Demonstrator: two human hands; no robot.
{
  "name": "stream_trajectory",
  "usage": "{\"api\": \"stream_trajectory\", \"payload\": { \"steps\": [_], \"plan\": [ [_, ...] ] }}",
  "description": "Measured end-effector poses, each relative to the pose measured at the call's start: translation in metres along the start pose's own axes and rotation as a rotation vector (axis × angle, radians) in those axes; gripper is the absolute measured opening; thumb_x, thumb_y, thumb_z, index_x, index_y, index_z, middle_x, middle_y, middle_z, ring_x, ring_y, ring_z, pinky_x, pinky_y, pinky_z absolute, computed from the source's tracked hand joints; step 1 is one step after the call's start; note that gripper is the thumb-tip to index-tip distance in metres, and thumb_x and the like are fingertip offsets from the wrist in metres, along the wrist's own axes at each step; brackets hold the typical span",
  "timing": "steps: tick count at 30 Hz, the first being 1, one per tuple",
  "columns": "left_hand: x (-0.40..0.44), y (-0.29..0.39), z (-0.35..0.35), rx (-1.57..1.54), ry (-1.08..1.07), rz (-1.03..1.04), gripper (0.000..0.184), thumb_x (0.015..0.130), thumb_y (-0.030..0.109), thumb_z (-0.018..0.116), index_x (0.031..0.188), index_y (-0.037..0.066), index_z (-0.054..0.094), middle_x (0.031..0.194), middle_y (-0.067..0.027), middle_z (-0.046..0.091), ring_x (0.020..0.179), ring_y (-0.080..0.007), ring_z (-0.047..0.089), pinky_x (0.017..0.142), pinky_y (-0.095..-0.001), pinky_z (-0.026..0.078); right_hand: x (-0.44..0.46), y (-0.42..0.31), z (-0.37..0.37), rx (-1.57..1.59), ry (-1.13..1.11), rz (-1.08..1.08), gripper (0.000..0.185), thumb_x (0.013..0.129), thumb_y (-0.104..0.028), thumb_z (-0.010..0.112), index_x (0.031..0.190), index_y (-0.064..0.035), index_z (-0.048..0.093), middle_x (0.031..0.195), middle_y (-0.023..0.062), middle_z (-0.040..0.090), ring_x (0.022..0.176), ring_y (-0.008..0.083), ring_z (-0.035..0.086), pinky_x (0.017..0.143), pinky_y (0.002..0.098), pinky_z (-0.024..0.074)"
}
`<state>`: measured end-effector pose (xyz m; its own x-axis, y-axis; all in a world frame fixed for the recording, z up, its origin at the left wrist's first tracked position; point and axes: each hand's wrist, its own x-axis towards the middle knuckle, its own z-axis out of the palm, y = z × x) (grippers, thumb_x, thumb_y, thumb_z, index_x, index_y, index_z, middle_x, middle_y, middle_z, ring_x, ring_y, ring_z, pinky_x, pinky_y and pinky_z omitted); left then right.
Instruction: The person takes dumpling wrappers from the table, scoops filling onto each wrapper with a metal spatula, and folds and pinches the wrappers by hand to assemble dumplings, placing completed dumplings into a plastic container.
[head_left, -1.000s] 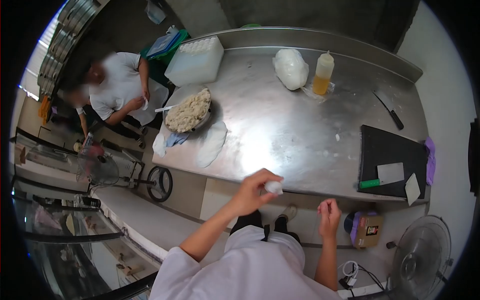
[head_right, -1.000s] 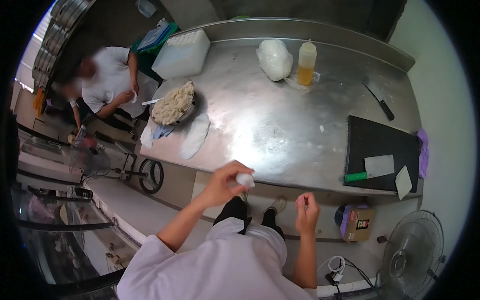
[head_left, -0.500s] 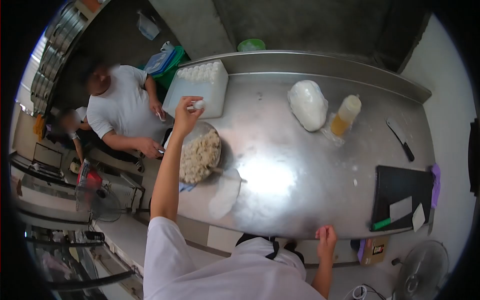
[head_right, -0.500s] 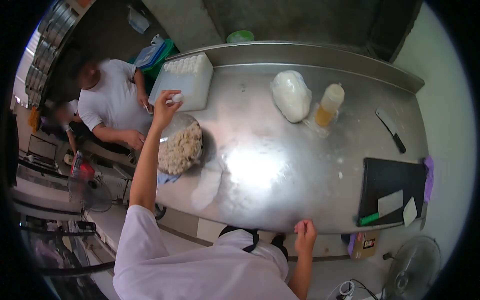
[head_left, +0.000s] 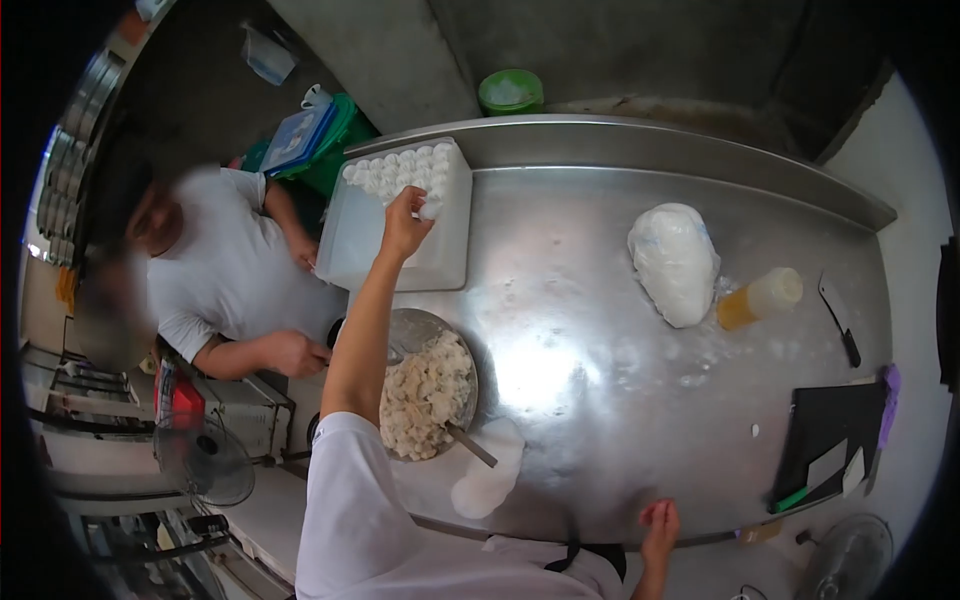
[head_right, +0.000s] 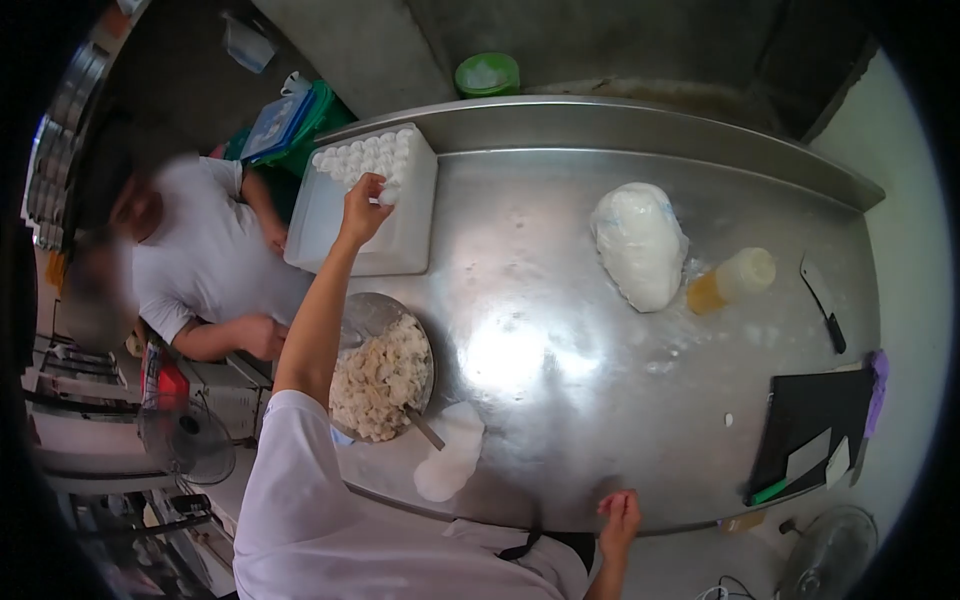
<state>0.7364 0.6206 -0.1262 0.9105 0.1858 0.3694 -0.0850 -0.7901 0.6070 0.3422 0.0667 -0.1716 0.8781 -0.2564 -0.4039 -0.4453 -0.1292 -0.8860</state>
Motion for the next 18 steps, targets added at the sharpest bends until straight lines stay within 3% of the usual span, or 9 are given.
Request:
{"api": "stream_trajectory", "payload": {
  "steps": [6,12,18],
  "plan": [
    [0.006,-0.009,0.015,-0.135,0.044,-0.094,0.030,0.068,-0.009,0.074,0.091,0.002,0.057,0.096,-0.0090,0.061,0.087,-0.0210,0.064,0.070,-0.0317,0.058,0.007,-0.018,0.010,-0.056,-0.045,-0.089,0.030,0.105,-0.026,0.045,0.087,-0.0040,0.052,0.074,0.0031,0.056,0.066,0.0107,0.052,0.062,0.0261,0.0439],
    [0.005,-0.013,0.016,-0.044,0.046,0.013,0.037,0.066,-0.004,0.078,0.095,0.003,0.056,0.098,-0.0091,0.060,0.088,-0.0212,0.063,0.073,-0.0321,0.058,0.000,-0.011,0.010,-0.024,-0.052,-0.042,0.025,0.104,-0.024,0.047,0.089,-0.0048,0.053,0.076,0.0028,0.057,0.068,0.0104,0.054,0.064,0.0256,0.0453],
    [0.005,-0.010,0.012,-0.022,-0.011,-0.175,0.050,0.062,0.001,0.085,0.102,0.004,0.054,0.101,-0.0109,0.061,0.087,-0.0241,0.063,0.073,-0.0351,0.055,-0.016,0.013,-0.003,0.016,-0.005,-0.020,0.025,0.103,-0.025,0.049,0.090,-0.0040,0.054,0.075,0.0025,0.057,0.068,0.0108,0.054,0.064,0.0257,0.0456]
  ]
}}
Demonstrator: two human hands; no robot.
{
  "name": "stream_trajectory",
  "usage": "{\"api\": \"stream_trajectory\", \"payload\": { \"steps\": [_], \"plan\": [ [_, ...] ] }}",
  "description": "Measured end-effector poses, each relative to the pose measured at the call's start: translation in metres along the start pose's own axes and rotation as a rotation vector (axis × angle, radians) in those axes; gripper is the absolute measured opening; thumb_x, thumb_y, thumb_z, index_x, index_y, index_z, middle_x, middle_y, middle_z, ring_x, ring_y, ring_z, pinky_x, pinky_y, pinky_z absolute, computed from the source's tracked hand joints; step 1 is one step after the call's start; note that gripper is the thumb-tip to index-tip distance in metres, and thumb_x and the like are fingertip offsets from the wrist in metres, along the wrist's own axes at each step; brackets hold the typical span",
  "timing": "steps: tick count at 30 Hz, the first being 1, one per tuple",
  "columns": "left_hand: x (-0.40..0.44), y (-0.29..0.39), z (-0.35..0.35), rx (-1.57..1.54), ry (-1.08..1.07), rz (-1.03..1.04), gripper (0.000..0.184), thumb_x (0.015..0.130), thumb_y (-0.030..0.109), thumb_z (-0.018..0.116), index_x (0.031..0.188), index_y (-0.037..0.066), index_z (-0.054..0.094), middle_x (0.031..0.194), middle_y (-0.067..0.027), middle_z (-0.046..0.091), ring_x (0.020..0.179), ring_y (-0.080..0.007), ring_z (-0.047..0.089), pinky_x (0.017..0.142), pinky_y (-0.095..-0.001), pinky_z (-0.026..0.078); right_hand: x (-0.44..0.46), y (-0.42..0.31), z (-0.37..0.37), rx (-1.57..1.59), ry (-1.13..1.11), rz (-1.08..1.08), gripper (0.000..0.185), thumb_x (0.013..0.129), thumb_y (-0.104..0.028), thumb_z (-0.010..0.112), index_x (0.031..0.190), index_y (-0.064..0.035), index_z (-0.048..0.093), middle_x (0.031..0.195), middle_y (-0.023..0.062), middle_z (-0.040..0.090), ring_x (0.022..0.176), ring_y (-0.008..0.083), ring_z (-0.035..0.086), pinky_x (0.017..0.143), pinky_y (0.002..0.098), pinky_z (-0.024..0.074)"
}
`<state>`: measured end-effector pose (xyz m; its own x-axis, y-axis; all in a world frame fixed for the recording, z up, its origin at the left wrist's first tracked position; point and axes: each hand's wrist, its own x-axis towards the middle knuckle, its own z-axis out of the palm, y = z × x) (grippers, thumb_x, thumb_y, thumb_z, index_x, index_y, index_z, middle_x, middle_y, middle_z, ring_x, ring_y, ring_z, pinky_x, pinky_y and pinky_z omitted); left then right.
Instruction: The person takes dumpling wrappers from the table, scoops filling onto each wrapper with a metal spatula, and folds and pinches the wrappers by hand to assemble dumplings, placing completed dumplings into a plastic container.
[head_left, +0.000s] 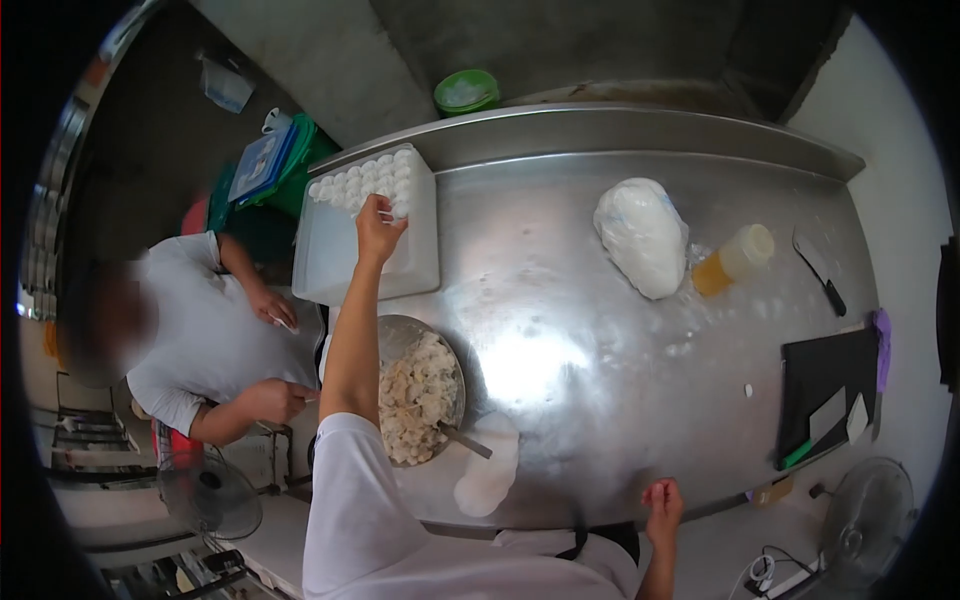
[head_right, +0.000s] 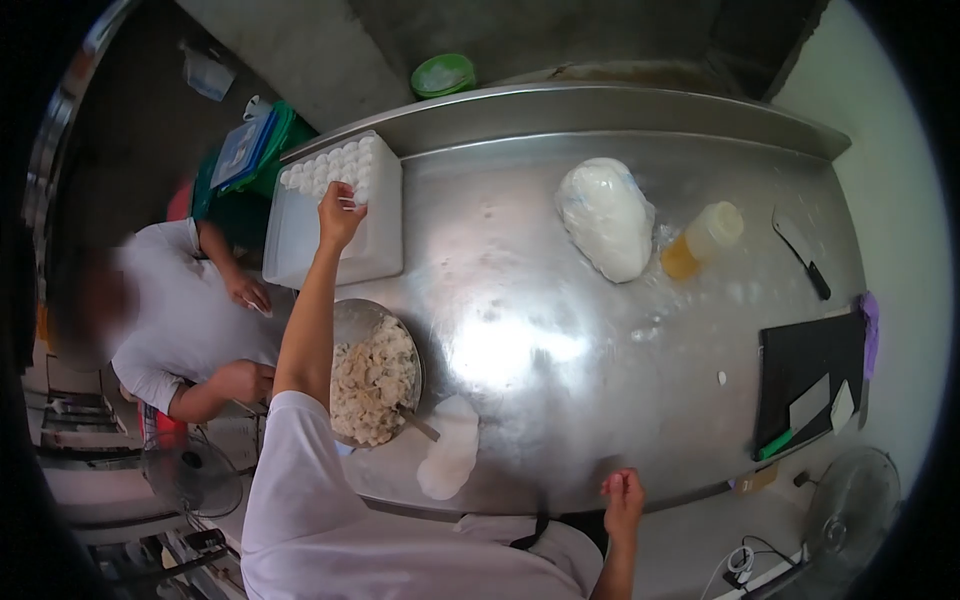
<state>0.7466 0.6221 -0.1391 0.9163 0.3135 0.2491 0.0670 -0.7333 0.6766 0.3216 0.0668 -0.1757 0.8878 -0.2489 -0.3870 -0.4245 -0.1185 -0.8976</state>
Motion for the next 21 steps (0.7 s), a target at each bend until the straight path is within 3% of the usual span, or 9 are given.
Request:
{"api": "stream_trajectory", "payload": {
  "steps": [5,8,11,13,14,15,17,20,21],
  "plan": [
    [-0.009,-0.013,-0.026,0.337,0.178,0.359,0.057,0.069,0.016,0.083,0.119,0.007,0.057,0.104,-0.0131,0.063,0.090,-0.0293,0.062,0.083,-0.0388,0.050,-0.009,-0.004,-0.017,-0.157,-0.002,-0.049,0.022,0.102,-0.021,0.051,0.090,-0.0020,0.053,0.074,0.0029,0.054,0.070,0.0111,0.050,0.067,0.0262,0.0430],
    [-0.082,0.099,-0.083,-0.021,0.302,0.297,0.033,0.079,0.008,0.077,0.107,0.002,0.062,0.099,-0.0098,0.066,0.085,-0.0211,0.064,0.075,-0.0326,0.051,-0.006,-0.009,-0.019,-0.047,-0.011,-0.014,0.021,0.102,-0.020,0.052,0.091,-0.0023,0.053,0.076,0.0028,0.055,0.071,0.0106,0.050,0.069,0.0255,0.0432],
    [-0.196,0.155,-0.121,-0.005,0.522,0.360,0.021,0.084,-0.001,0.071,0.103,0.001,0.062,0.092,-0.0071,0.062,0.079,-0.0131,0.058,0.069,-0.0285,0.048,-0.007,0.001,-0.024,-0.010,0.004,-0.005,0.020,0.102,-0.022,0.053,0.092,-0.0043,0.054,0.080,0.0024,0.055,0.073,0.0100,0.051,0.069,0.0246,0.0430],
    [-0.295,0.145,-0.112,-0.162,0.637,0.480,0.015,0.082,-0.008,0.062,0.095,0.000,0.058,0.087,-0.0102,0.061,0.076,-0.0233,0.058,0.070,-0.0316,0.048,-0.002,0.006,-0.027,0.076,-0.031,-0.008,0.017,0.100,-0.017,0.055,0.092,-0.0021,0.054,0.081,0.0027,0.057,0.074,0.0091,0.053,0.070,0.0243,0.0445],
    [-0.341,0.169,-0.103,0.051,0.591,0.648,0.015,0.080,-0.006,0.064,0.090,0.002,0.058,0.083,-0.0111,0.061,0.076,-0.0267,0.059,0.069,-0.0368,0.049,0.002,0.005,-0.029,0.074,-0.039,-0.012,0.017,0.100,-0.017,0.055,0.092,-0.0021,0.054,0.081,0.0027,0.057,0.074,0.0091,0.053,0.070,0.0243,0.0445],
    [-0.389,0.169,-0.074,-0.179,0.411,0.526,0.016,0.078,-0.003,0.067,0.090,0.003,0.059,0.081,-0.0120,0.061,0.076,-0.0275,0.061,0.069,-0.0394,0.050,0.006,0.004,-0.031,0.060,-0.074,-0.027,0.017,0.100,-0.017,0.056,0.091,-0.0023,0.054,0.080,0.0027,0.057,0.073,0.0092,0.053,0.069,0.0243,0.0449],
    [-0.448,0.179,-0.031,0.012,0.055,0.344,0.019,0.074,-0.003,0.068,0.091,0.003,0.062,0.083,-0.0138,0.062,0.078,-0.0309,0.063,0.069,-0.0360,0.051,0.013,0.002,-0.039,0.052,-0.120,-0.047,0.016,0.100,-0.016,0.056,0.091,-0.0024,0.054,0.080,0.0028,0.058,0.072,0.0092,0.054,0.069,0.0243,0.0454],
    [-0.495,0.151,0.027,-0.062,0.010,-0.050,0.018,0.077,0.001,0.070,0.093,0.002,0.062,0.091,-0.0142,0.064,0.086,-0.0322,0.062,0.075,-0.0384,0.050,0.018,0.001,-0.059,-0.001,-0.191,-0.180,0.015,0.099,-0.015,0.056,0.091,-0.0026,0.055,0.078,0.0024,0.059,0.070,0.0092,0.054,0.067,0.0246,0.0462],
    [-0.492,0.143,0.037,-0.067,0.014,-0.035,0.018,0.077,0.001,0.070,0.093,0.002,0.062,0.091,-0.0142,0.064,0.086,-0.0322,0.062,0.075,-0.0384,0.050,0.017,0.000,-0.067,0.007,-0.188,-0.202,0.015,0.098,-0.015,0.057,0.091,-0.0025,0.055,0.078,0.0023,0.059,0.069,0.0091,0.055,0.067,0.0247,0.0463]
  ]
}}
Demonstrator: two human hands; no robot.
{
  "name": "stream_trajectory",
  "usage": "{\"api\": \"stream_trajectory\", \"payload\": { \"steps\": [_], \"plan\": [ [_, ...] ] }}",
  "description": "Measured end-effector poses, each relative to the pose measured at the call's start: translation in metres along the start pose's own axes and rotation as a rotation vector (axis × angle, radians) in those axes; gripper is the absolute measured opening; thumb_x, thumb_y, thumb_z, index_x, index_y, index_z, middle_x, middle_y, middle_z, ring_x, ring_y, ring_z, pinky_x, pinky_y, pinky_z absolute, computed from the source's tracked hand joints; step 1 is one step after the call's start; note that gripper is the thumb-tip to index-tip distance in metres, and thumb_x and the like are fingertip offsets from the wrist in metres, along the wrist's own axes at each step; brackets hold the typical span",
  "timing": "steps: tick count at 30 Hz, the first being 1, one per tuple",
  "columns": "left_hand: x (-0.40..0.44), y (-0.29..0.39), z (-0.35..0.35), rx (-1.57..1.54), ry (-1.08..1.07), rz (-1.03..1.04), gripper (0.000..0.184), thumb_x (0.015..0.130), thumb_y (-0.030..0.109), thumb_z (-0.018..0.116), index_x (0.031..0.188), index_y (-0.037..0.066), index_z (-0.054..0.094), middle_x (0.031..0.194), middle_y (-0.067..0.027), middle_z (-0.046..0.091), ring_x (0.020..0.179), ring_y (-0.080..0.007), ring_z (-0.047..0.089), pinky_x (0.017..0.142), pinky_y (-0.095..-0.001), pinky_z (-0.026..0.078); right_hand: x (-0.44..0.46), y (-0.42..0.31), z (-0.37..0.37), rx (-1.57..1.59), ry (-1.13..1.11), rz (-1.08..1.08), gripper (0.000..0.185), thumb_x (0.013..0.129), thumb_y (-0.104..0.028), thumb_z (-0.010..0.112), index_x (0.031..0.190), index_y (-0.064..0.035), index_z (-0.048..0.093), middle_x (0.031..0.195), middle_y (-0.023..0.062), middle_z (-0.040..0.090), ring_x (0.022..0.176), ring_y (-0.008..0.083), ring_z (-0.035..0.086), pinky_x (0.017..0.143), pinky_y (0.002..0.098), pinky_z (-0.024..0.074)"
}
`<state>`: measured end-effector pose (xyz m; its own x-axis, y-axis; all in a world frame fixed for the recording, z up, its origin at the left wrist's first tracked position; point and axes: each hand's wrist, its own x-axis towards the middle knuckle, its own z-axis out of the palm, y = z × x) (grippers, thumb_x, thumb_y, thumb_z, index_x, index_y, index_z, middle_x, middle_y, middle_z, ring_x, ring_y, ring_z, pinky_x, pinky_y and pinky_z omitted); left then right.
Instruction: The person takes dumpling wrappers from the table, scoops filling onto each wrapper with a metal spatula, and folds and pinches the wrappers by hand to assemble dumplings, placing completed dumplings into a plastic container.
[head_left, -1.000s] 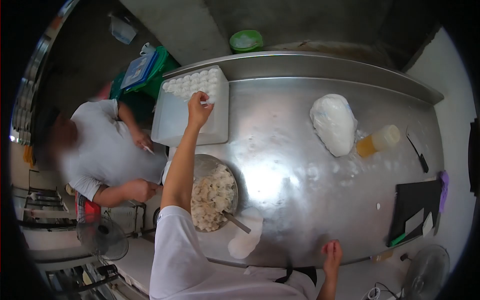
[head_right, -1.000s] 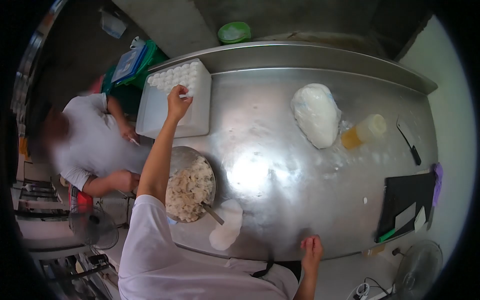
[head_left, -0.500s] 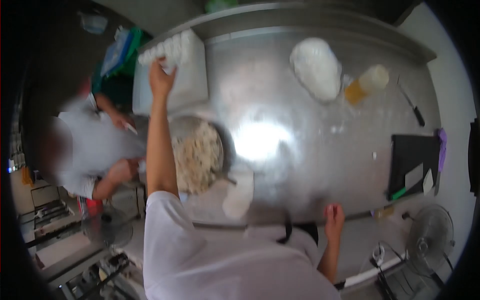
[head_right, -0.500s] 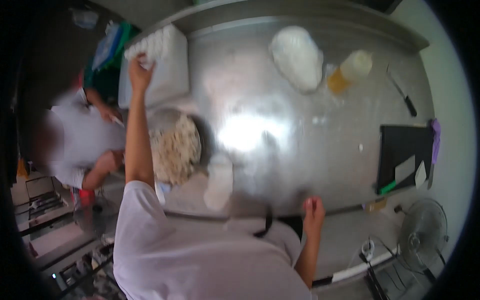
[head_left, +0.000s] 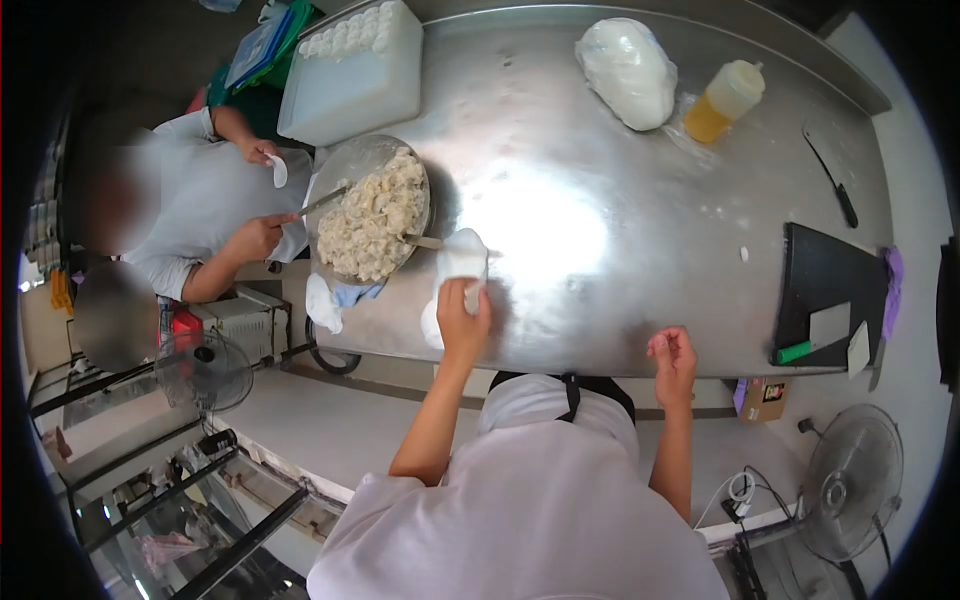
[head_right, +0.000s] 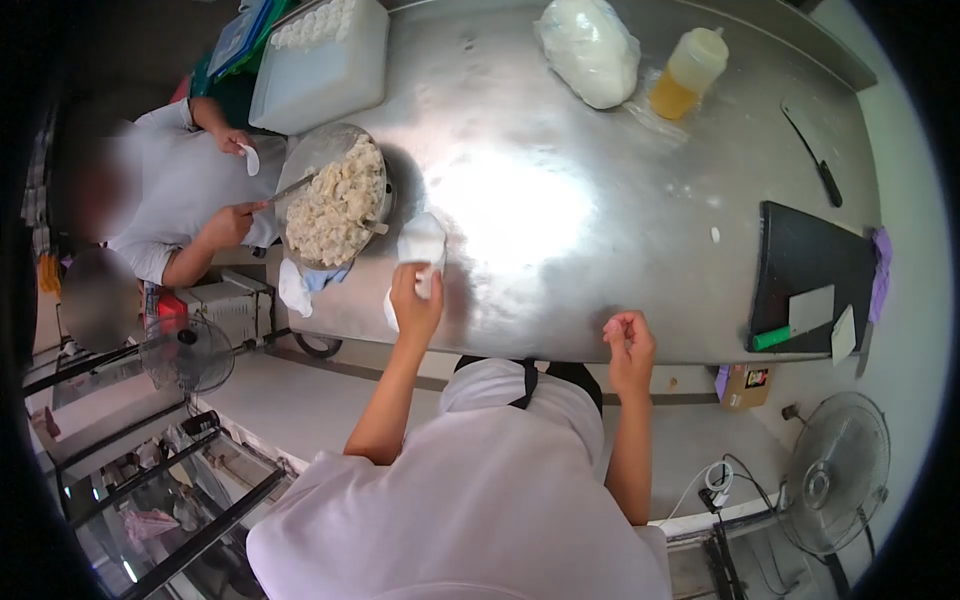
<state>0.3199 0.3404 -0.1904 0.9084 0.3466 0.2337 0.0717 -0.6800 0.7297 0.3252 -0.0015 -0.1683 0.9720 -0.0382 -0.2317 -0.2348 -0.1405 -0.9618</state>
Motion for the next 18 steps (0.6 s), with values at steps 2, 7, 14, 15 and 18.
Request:
{"api": "stream_trajectory", "payload": {
  "steps": [2,7,14,15,18],
  "plan": [
    [0.018,-0.014,0.019,0.287,0.120,0.056,0.031,0.078,0.012,0.073,0.102,0.000,0.058,0.103,-0.0185,0.058,0.097,-0.0350,0.056,0.080,-0.0436,0.048,-0.011,0.001,-0.016,0.004,0.011,-0.027,0.014,0.098,-0.014,0.057,0.091,-0.0025,0.055,0.077,0.0021,0.059,0.068,0.0090,0.055,0.066,0.0248,0.0465],
    [0.038,-0.030,0.040,0.604,0.035,-0.045,0.039,0.078,0.022,0.074,0.106,0.000,0.059,0.106,-0.0189,0.057,0.099,-0.0367,0.054,0.086,-0.0448,0.046,-0.037,0.018,-0.049,-0.010,-0.020,0.034,0.015,0.097,-0.015,0.059,0.089,-0.0030,0.055,0.077,0.0018,0.059,0.069,0.0083,0.054,0.066,0.0242,0.0462],
    [0.034,-0.033,0.026,0.500,0.022,0.008,0.023,0.082,0.016,0.068,0.098,0.001,0.063,0.099,-0.0160,0.060,0.094,-0.0337,0.058,0.076,-0.0431,0.049,-0.054,0.033,-0.053,-0.023,-0.046,0.016,0.014,0.096,-0.014,0.060,0.089,-0.0031,0.056,0.076,0.0013,0.059,0.069,0.0080,0.054,0.066,0.0234,0.0453],
    [0.033,-0.038,0.021,0.501,0.031,0.002,0.023,0.082,0.016,0.068,0.098,0.001,0.063,0.099,-0.0160,0.060,0.094,-0.0337,0.058,0.076,-0.0431,0.049,-0.052,0.031,-0.047,-0.012,-0.072,0.008,0.013,0.096,-0.014,0.061,0.089,-0.0030,0.056,0.076,0.0013,0.059,0.069,0.0082,0.054,0.065,0.0232,0.0450],
    [0.007,-0.057,-0.004,-0.133,0.208,-0.220,0.018,0.087,0.004,0.062,0.104,0.000,0.062,0.104,-0.0144,0.062,0.100,-0.0261,0.062,0.083,-0.0348,0.050,-0.046,0.020,-0.033,-0.024,-0.152,-0.015,0.013,0.095,-0.013,0.062,0.090,-0.0025,0.057,0.076,0.0015,0.060,0.068,0.0086,0.055,0.064,0.0234,0.0450]
  ]
}}
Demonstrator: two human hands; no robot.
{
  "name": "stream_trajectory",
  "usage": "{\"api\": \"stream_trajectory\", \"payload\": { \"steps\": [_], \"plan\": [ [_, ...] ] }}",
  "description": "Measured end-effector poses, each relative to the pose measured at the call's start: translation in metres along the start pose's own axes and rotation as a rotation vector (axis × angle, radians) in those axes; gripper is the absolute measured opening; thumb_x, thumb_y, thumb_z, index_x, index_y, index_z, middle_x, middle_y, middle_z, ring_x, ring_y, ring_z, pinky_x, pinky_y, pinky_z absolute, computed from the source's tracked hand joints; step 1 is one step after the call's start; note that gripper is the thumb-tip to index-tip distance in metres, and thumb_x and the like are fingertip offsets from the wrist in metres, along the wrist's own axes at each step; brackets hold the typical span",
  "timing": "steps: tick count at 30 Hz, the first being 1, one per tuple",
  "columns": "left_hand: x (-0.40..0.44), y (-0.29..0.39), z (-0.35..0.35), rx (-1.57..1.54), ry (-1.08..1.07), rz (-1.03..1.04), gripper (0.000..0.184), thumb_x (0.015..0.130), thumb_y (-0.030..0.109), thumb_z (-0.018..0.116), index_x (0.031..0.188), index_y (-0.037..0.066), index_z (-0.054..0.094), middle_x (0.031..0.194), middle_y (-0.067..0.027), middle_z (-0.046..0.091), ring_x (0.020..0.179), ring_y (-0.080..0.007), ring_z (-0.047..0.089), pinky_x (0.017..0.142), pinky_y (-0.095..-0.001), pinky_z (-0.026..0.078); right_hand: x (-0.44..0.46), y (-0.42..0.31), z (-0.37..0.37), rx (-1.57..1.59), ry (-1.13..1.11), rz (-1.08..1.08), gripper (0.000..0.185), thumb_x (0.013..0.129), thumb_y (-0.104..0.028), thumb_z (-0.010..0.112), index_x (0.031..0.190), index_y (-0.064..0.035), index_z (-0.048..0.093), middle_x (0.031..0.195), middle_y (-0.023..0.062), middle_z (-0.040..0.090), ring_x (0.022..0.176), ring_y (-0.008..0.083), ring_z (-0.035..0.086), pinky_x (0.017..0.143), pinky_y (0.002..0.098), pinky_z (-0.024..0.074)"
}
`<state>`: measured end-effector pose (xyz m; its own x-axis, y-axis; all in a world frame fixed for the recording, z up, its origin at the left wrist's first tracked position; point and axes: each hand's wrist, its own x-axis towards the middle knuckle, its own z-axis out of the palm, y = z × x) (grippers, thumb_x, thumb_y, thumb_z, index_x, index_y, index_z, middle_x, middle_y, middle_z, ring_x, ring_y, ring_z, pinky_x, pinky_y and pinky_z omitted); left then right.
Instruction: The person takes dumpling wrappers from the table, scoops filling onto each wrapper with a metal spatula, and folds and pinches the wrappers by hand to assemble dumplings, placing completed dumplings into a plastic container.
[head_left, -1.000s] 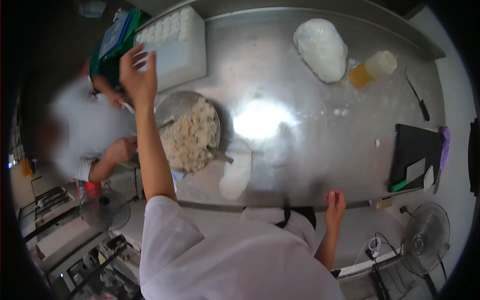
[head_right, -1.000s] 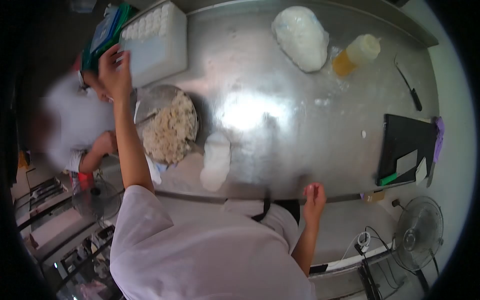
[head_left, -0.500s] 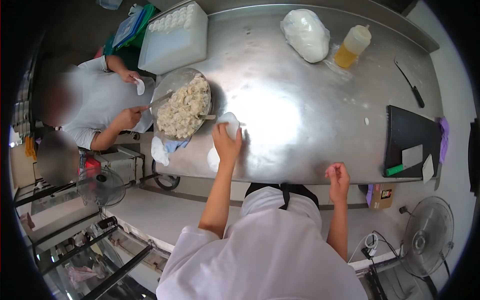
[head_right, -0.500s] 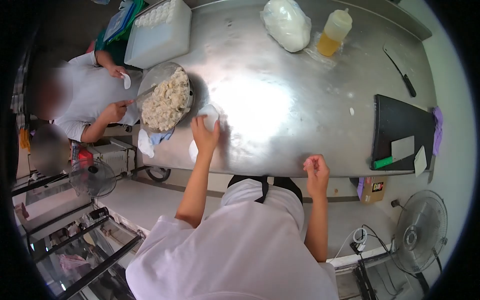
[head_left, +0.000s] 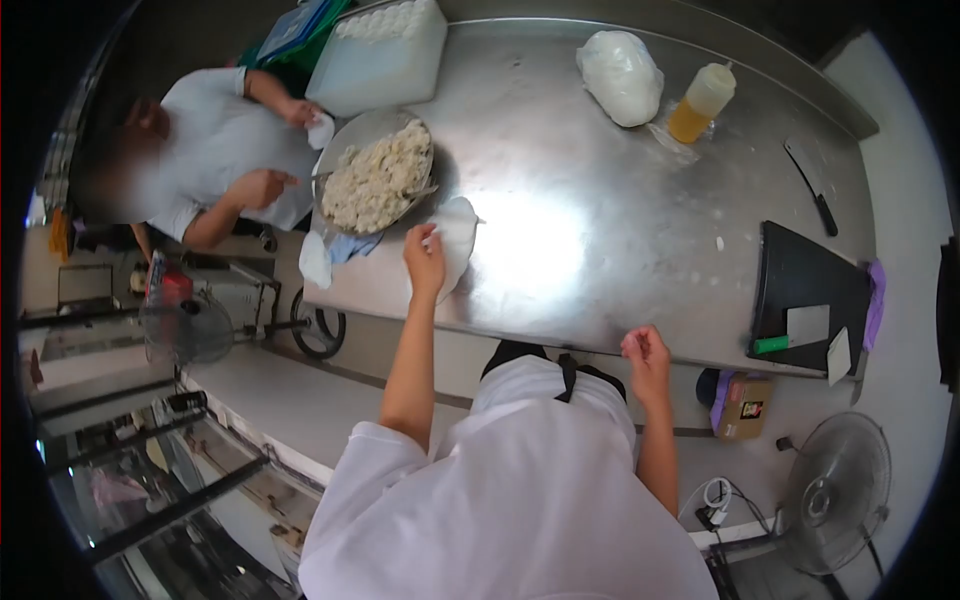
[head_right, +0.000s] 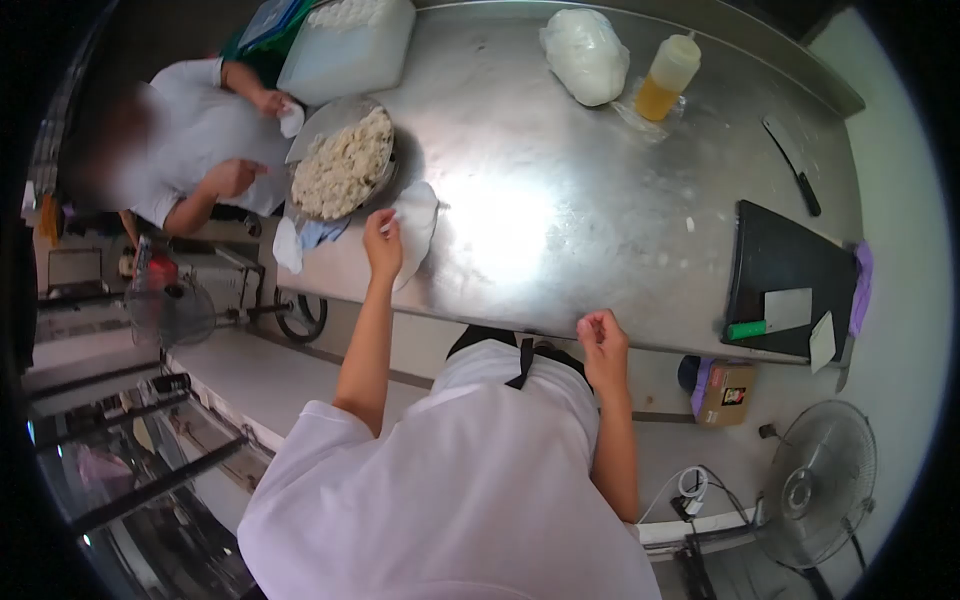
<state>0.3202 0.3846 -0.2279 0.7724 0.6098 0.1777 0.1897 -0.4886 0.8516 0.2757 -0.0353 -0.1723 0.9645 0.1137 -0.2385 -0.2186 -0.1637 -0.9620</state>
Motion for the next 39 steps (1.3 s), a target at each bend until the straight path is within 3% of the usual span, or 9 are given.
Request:
{"api": "stream_trajectory", "payload": {
  "steps": [4,6,9,15,18,22,30,34,39],
  "plan": [
    [-0.059,-0.071,-0.057,0.382,0.240,0.112,0.025,0.087,0.004,0.065,0.110,-0.001,0.058,0.104,-0.0141,0.061,0.098,-0.0237,0.062,0.080,-0.0340,0.052,0.024,-0.001,0.032,-0.037,-0.088,-0.067,0.012,0.093,-0.012,0.064,0.091,-0.0021,0.057,0.076,0.0026,0.061,0.067,0.0089,0.055,0.063,0.0244,0.0459],
    [-0.083,-0.093,-0.071,0.173,0.234,-0.451,0.037,0.084,0.004,0.069,0.116,-0.002,0.052,0.107,-0.0165,0.060,0.099,-0.0224,0.062,0.080,-0.0331,0.053,0.040,-0.003,0.063,-0.051,-0.157,-0.080,0.012,0.092,-0.012,0.065,0.092,-0.0023,0.057,0.077,0.0037,0.062,0.068,0.0104,0.056,0.064,0.0257,0.0466],
    [-0.084,-0.061,-0.063,-0.267,0.382,-0.851,0.049,0.080,0.007,0.075,0.119,-0.002,0.049,0.106,-0.0176,0.062,0.099,-0.0219,0.062,0.078,-0.0340,0.053,0.069,-0.023,0.113,-0.161,-0.336,-0.170,0.014,0.090,-0.011,0.067,0.094,-0.0029,0.057,0.080,0.0060,0.063,0.072,0.0140,0.058,0.066,0.0282,0.0479],
    [-0.077,-0.048,-0.040,0.335,0.284,-0.715,0.061,0.070,0.028,0.085,0.113,-0.004,0.056,0.101,-0.0189,0.066,0.088,-0.0270,0.066,0.076,-0.0375,0.055,0.084,-0.052,0.194,-0.323,-0.704,-0.258,0.020,0.088,-0.013,0.068,0.100,-0.0017,0.056,0.086,0.0093,0.064,0.076,0.0191,0.061,0.070,0.0327,0.0500],
    [-0.068,-0.047,-0.048,0.221,0.151,-0.919,0.049,0.070,0.027,0.083,0.102,-0.003,0.061,0.106,-0.0226,0.065,0.093,-0.0356,0.065,0.086,-0.0400,0.052,0.083,-0.050,0.213,-0.279,-0.708,-0.260,0.020,0.088,-0.014,0.068,0.098,-0.0006,0.057,0.087,0.0107,0.065,0.078,0.0197,0.062,0.073,0.0331,0.0506],
    [-0.069,-0.052,-0.045,0.292,0.204,-0.800,0.039,0.069,0.023,0.081,0.094,-0.002,0.064,0.095,-0.0172,0.067,0.085,-0.0294,0.066,0.081,-0.0366,0.052,0.078,-0.039,0.218,-0.270,-0.699,-0.215,0.021,0.086,-0.013,0.069,0.099,-0.0009,0.057,0.088,0.0105,0.065,0.079,0.0209,0.062,0.073,0.0335,0.0505],
    [-0.058,-0.039,-0.042,-0.387,0.269,-0.569,0.022,0.078,0.001,0.069,0.090,0.005,0.051,0.082,-0.0072,0.064,0.074,-0.0144,0.061,0.064,-0.0291,0.049,0.095,-0.027,0.232,-0.310,-0.420,-0.442,0.040,0.085,-0.015,0.070,0.117,-0.0012,0.050,0.120,0.0120,0.054,0.103,0.0243,0.059,0.085,0.0343,0.0506],
    [-0.045,0.034,-0.047,-0.698,0.105,-0.621,0.024,0.083,-0.001,0.068,0.093,0.009,0.049,0.085,-0.0047,0.063,0.073,-0.0088,0.058,0.057,-0.0237,0.044,0.117,-0.032,0.254,-0.157,-0.344,-0.483,0.036,0.086,-0.018,0.071,0.111,0.0001,0.053,0.115,0.0160,0.054,0.104,0.0294,0.058,0.084,0.0375,0.0516],
    [-0.039,0.066,-0.014,-0.744,-0.157,-0.437,0.026,0.084,-0.003,0.070,0.095,0.005,0.048,0.090,-0.0077,0.064,0.081,-0.0122,0.062,0.072,-0.0236,0.052,0.118,-0.052,0.252,-0.147,-0.341,-0.366,0.030,0.087,-0.021,0.069,0.103,0.0023,0.059,0.102,0.0155,0.060,0.096,0.0289,0.062,0.085,0.0356,0.0508]
  ]
}}
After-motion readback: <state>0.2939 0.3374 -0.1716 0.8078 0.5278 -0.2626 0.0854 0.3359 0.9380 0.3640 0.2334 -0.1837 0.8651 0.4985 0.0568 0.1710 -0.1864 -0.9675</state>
